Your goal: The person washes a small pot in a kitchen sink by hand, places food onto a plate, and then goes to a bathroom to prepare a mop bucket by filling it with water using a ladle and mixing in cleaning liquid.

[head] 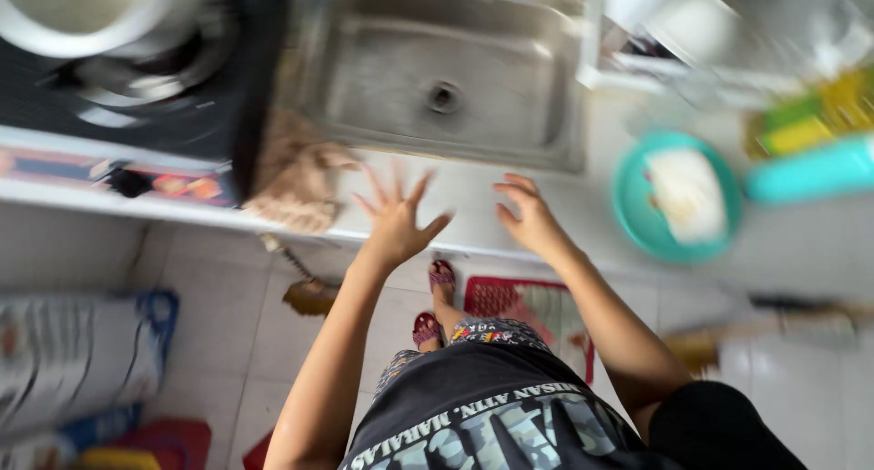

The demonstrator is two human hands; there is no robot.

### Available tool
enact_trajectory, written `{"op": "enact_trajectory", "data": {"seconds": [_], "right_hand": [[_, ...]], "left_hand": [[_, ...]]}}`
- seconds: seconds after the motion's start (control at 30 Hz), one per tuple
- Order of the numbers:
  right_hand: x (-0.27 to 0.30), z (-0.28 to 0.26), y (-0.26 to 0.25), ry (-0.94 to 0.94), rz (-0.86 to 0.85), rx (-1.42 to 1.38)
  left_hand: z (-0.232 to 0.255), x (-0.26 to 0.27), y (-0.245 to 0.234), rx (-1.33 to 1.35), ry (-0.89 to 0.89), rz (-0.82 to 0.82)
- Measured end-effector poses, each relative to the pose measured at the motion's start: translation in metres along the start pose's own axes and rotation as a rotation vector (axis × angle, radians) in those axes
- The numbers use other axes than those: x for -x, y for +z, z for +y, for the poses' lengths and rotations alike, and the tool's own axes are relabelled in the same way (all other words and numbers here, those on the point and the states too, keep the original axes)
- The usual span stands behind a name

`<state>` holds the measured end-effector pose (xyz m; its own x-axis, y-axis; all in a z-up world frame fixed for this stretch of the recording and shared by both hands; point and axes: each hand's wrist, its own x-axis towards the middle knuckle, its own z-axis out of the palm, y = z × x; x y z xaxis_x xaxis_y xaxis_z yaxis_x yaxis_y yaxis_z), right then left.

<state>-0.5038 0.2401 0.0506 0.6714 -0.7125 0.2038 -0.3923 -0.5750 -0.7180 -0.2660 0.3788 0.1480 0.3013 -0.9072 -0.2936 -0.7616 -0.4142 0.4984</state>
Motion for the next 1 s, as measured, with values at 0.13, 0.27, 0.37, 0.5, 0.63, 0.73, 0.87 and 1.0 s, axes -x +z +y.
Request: {"op": "enact_trajectory", "data": {"seconds": [0.13,0.27,0.37,0.5,0.63,0.73,0.87,1.0], "right_hand": [[0.091,0.014,-0.012,0.164,0.189,-0.022],[0.157,0.034,-0.033,0.681,0.508,-0.522],[0.197,0.067,-0.065,0.746,0.743,-0.664],[0.234,0.151,-0.129,0.642,0.988,-0.301],[0.226,0.236,-0.179,0.716,0.906,-0.368],[0.209,0.256,-0.186,0.731,0.759,-0.331],[0.220,0.237,-0.179,0.758,0.803,-0.463],[0.268,0.210,-0.171,0.892,0.834,-0.512]], "left_hand": [[0.013,0.011,0.061,0.142,0.351,0.029],[0.031,0.011,0.124,0.245,0.556,0.040],[0.062,0.015,0.155,0.279,0.676,0.032],[0.092,0.019,0.170,0.381,0.670,-0.090],[0.121,0.007,0.183,0.426,0.656,-0.132],[0.143,-0.012,0.199,0.477,0.677,-0.126],[0.175,-0.050,0.238,0.515,0.488,-0.099],[0.206,-0.060,0.269,0.739,0.169,-0.358]]}}
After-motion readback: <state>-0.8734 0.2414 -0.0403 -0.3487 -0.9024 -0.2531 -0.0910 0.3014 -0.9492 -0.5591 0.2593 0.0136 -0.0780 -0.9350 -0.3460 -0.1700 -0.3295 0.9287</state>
